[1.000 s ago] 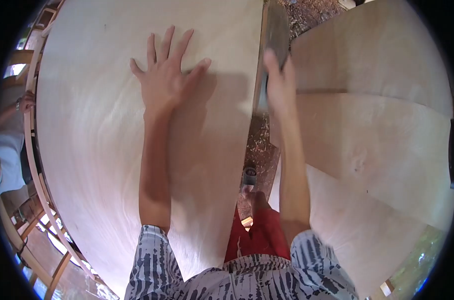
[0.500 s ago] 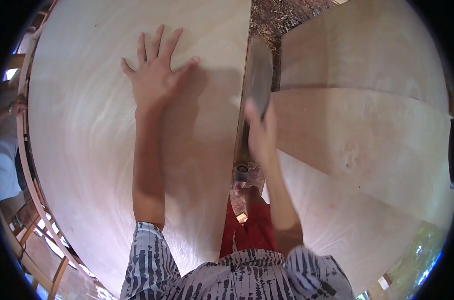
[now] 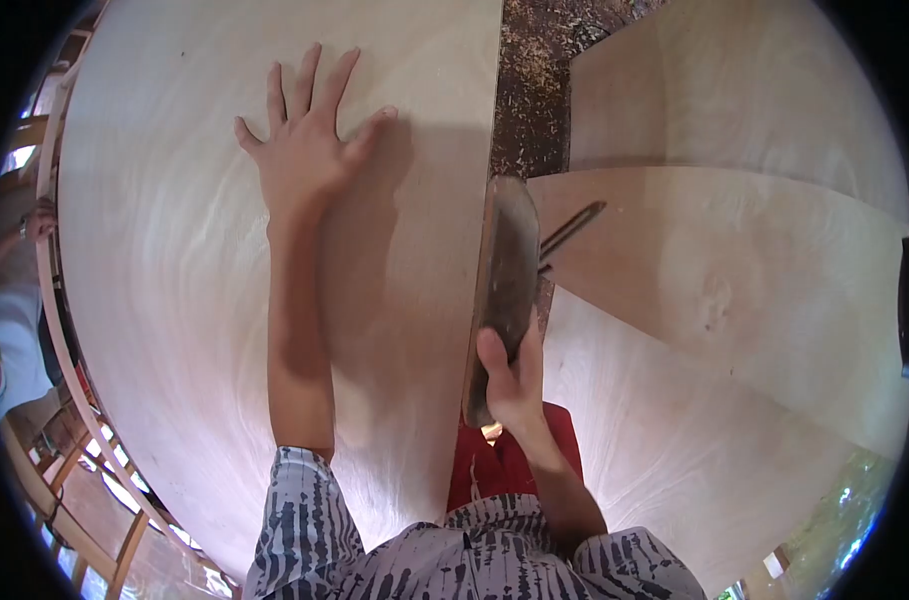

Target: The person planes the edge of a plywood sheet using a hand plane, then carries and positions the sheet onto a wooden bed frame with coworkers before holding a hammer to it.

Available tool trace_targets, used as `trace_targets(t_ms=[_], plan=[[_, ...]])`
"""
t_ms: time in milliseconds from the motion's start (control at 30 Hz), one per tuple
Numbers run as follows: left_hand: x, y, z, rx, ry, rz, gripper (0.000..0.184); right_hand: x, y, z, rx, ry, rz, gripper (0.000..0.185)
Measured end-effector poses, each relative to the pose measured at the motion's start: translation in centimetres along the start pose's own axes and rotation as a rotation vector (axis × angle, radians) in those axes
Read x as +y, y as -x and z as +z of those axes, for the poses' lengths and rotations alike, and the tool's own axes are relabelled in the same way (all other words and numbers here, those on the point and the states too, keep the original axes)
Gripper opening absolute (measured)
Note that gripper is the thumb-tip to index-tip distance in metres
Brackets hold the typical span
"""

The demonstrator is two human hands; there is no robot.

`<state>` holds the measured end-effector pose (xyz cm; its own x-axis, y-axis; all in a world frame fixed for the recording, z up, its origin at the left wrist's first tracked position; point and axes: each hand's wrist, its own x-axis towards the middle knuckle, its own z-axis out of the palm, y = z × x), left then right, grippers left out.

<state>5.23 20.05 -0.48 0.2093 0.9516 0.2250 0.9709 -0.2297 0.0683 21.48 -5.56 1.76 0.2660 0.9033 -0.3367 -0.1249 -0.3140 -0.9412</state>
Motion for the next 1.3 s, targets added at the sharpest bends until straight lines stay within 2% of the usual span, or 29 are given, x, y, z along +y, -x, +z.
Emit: trace_targets(t_ms=[67, 100, 133, 167, 200, 267, 300, 367, 433, 467, 533, 600, 633, 700, 800, 833, 867, 933, 967, 1033, 1100, 1133, 1167, 1200, 1267, 1300], plan=[[0.0, -0.1, 0.1, 0.003, 0.007, 0.002, 0.071, 0.1, -4.1, 0.2, 0.07, -0.077, -0.01, 0.063], [-0.1, -0.1, 0.2, 0.019, 0.006, 0.012, 0.073, 0.1, -8.1, 0.1, 0.094, 0.008, -0.116, 0.062], [0.0, 0.0, 0.4, 0.03, 0.008, 0.022, 0.075, -0.9, -12.6, -0.6, 0.056, 0.115, -0.078, 0.062], [0.0, -0.1, 0.7, 0.033, 0.011, 0.027, 0.075, -1.5, -17.3, -0.2, 0.127, 0.077, -0.188, 0.061], [0.0, -0.1, 0.9, 0.035, 0.006, 0.025, 0.075, -3.5, -20.7, -0.2, 0.147, 0.177, -0.292, 0.059], [-0.5, 0.0, 1.2, 0.033, -0.011, 0.024, 0.074, -5.2, -25.3, 0.0, 0.053, 0.019, -0.208, 0.065], [-0.6, -0.2, 1.3, 0.039, -0.002, 0.019, 0.074, -4.7, -24.9, 0.1, 0.056, 0.011, -0.206, 0.065], [-0.5, 0.0, 1.3, 0.041, 0.009, 0.011, 0.075, -3.7, -22.9, -0.2, 0.072, 0.153, -0.364, 0.059], [-0.4, -0.3, 1.0, 0.045, 0.022, 0.013, 0.075, -1.5, -15.6, -0.1, 0.112, 0.226, -0.273, 0.056], [-0.4, -0.5, 0.9, 0.05, 0.025, 0.008, 0.075, -0.5, -10.9, -0.1, 0.035, -0.045, 0.036, 0.055], [-0.3, -0.2, 0.7, 0.023, 0.025, 0.008, 0.076, 0.4, -2.8, 0.1, 0.029, -0.009, -0.083, 0.061], [-0.1, -0.2, 0.4, 0.021, 0.022, 0.008, 0.075, 1.1, 2.1, -0.2, -0.012, -0.101, 0.041, 0.062], [-0.1, -0.1, 0.3, 0.015, 0.015, 0.002, 0.075, 1.0, 1.5, -0.2, -0.012, -0.099, 0.042, 0.062], [0.0, 0.0, 0.4, 0.023, 0.018, 0.003, 0.075, 1.0, -2.5, 0.1, 0.06, 0.002, -0.115, 0.062], [-0.1, -0.2, 0.4, 0.003, 0.012, -0.001, 0.074, -2.1, -16.3, 0.0, 0.115, 0.115, -0.225, 0.062], [0.0, -0.1, 0.4, -0.02, 0.005, -0.015, 0.073, -2.4, -21.8, -0.3, 0.105, 0.119, -0.38, 0.061], [-0.1, -0.1, 0.5, -0.023, 0.0, -0.009, 0.073, -4.9, -24.5, -0.1, 0.053, 0.118, -0.365, 0.07], [-0.4, -0.2, 0.9, -0.002, 0.002, -0.007, 0.072, -6.3, -28.3, 0.5, 0.101, 0.155, -0.492, 0.06], [-0.5, 0.0, 1.0, -0.01, -0.001, -0.002, 0.072, -5.7, -27.4, 0.5, 0.104, 0.151, -0.484, 0.06], [-0.4, -0.3, 0.9, -0.005, 0.006, -0.01, 0.072, -4.4, -23.3, 0.1, 0.085, 0.125, -0.333, 0.069], [-0.4, -0.2, 0.9, 0.013, 0.032, 0.0, 0.073, -1.1, -15.1, -0.2, 0.102, 0.252, -0.25, 0.061], [-0.5, -0.3, 0.9, 0.027, 0.054, 0.006, 0.075, 0.9, -9.8, 0.1, 0.044, 0.02, -0.128, 0.062], [-0.6, -0.3, 0.8, 0.032, 0.055, 0.0, 0.075, 0.0, -4.7, 0.8, 0.048, -0.227, 0.089, 0.067], [-0.6, 0.0, 0.6, 0.018, 0.045, 0.002, 0.074, 2.6, -0.5, 0.1, 0.019, 0.012, -0.109, 0.067], [-0.4, -0.3, 0.6, 0.014, 0.033, 0.007, 0.074, 2.6, 4.3, -0.2, -0.027, -0.033, 0.077, 0.068], [-0.4, 0.0, 0.5, 0.004, 0.042, 0.007, 0.074, 2.6, 4.0, -0.2, -0.028, -0.033, 0.088, 0.068]])
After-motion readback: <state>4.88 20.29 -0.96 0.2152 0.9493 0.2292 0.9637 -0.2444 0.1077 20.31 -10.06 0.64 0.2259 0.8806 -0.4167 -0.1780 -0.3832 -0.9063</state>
